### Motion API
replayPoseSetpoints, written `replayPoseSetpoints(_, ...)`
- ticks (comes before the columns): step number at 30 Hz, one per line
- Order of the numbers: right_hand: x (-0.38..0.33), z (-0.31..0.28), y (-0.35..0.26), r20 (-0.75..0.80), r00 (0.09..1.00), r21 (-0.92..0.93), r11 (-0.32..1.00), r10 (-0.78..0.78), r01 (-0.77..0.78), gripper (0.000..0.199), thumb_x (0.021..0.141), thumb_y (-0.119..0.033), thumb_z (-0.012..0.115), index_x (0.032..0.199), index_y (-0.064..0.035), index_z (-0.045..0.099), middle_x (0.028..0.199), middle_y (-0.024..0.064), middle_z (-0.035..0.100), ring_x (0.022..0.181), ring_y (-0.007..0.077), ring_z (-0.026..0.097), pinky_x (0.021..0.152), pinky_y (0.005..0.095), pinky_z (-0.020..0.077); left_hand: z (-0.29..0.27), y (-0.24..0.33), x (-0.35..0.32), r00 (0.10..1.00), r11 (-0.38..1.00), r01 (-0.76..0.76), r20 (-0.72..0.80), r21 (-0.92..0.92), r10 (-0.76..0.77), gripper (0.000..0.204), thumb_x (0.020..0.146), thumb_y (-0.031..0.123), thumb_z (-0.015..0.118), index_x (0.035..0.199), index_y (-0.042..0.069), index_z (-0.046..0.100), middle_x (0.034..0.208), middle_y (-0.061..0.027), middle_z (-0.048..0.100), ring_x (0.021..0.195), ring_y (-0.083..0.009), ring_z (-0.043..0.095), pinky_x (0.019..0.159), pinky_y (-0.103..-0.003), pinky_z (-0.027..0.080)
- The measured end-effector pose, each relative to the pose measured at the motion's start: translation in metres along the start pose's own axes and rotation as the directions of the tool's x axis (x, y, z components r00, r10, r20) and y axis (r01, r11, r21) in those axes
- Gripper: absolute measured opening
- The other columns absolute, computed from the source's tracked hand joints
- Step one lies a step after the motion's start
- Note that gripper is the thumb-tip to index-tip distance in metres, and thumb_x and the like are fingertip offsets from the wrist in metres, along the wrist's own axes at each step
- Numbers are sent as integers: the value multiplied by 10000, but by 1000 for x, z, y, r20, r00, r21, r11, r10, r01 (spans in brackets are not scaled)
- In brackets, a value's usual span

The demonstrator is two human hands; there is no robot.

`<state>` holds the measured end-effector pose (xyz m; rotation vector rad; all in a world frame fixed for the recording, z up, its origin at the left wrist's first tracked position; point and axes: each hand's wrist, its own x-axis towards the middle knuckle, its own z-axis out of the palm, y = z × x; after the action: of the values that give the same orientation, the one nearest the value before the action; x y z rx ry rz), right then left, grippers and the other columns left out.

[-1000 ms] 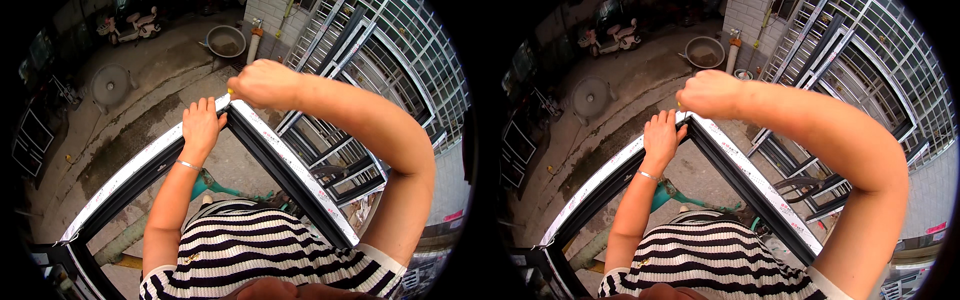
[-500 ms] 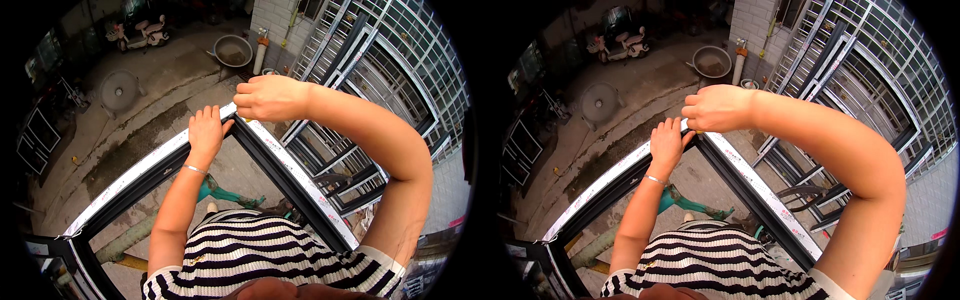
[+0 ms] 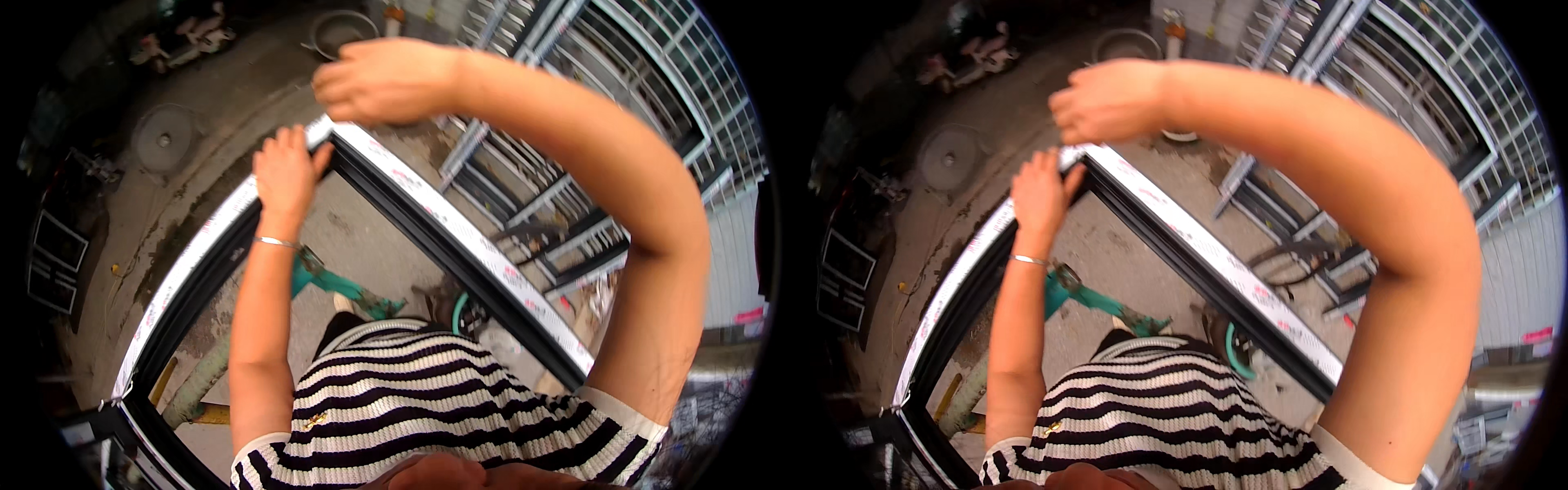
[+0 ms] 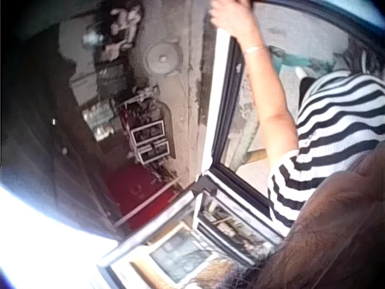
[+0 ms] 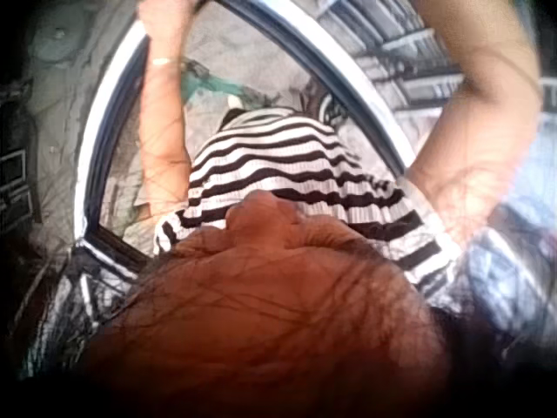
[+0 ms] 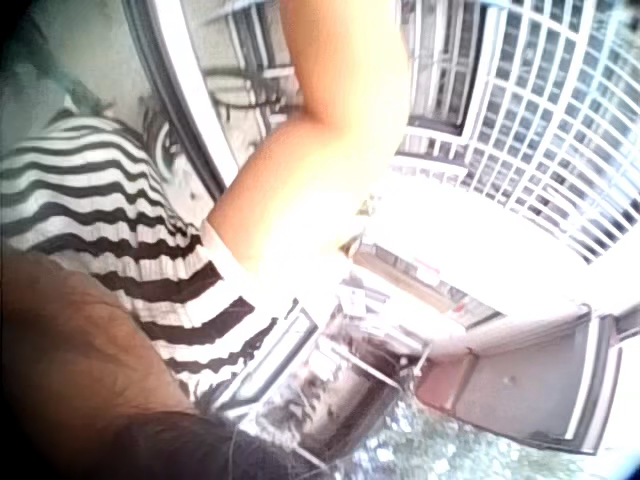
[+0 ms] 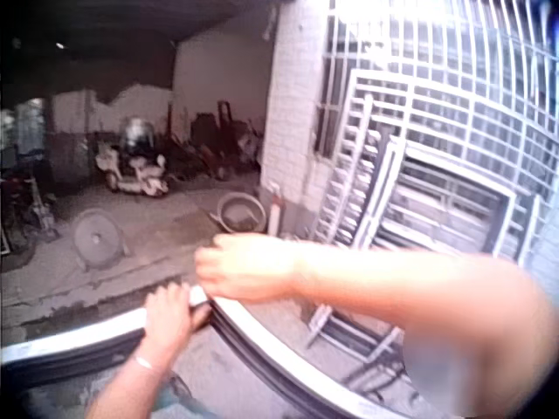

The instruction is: The person inserts a black rubber seal and a small black component into the channel of a white window frame, using a yellow-handled tool to press the seal into place.

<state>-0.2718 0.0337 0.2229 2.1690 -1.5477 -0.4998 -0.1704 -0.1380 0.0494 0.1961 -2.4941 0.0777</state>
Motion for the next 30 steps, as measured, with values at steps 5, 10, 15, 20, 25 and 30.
replayPoseSetpoints(5,31,-1,-25,134,890,171,875,435,-453,161,832,-206,650,866,-61,713,859,139,713,849,325,707,711,396,560,-4,0,0,999,999,-12,30,50,11,486,841,469,660,1114,68,631,932,-88,625,848,-293,622,703,-422,486)
replayPoseSetpoints(10,67,1,-43,472,556,285,478,684,-831,190,852,-219,629,922,-57,698,941,143,695,912,306,683,758,385,548,5,-8,-3,999,999,-15,33,48,13,489,822,439,688,1200,136,622,992,-65,632,873,-286,636,730,-426,507)
replayPoseSetpoints(15,57,5,-27,258,671,280,611,695,-740,319,837,-351,675,987,-70,684,1144,124,668,1082,323,638,876,405,525,3,-4,0,998,998,-30,58,60,27,516,867,517,619,1171,101,643,1018,-72,653,898,-295,650,741,-439,522)
replayPoseSetpoints(20,48,-15,-48,275,636,268,578,721,-771,354,839,-388,685,1000,-73,675,1184,110,657,1107,316,622,896,406,516,11,-7,1,998,998,-60,30,18,59,549,898,566,553,1154,90,646,1014,-89,660,890,-317,660,729,-451,530)
replayPoseSetpoints(25,32,-80,-103,305,526,341,425,794,-839,318,850,-362,671,977,-71,669,1115,100,656,1037,292,623,851,394,515,7,-10,1,997,996,-80,15,40,80,558,892,586,546,1122,91,659,1003,-83,665,878,-311,668,716,-455,534)
replayPoseSetpoints(30,25,-177,-221,307,381,384,253,872,-888,285,862,-337,657,954,-68,664,1046,91,655,966,269,625,806,382,514,8,3,8,991,991,-132,15,-7,132,561,897,599,528,1107,96,661,1002,-81,668,891,-318,670,719,-467,537)
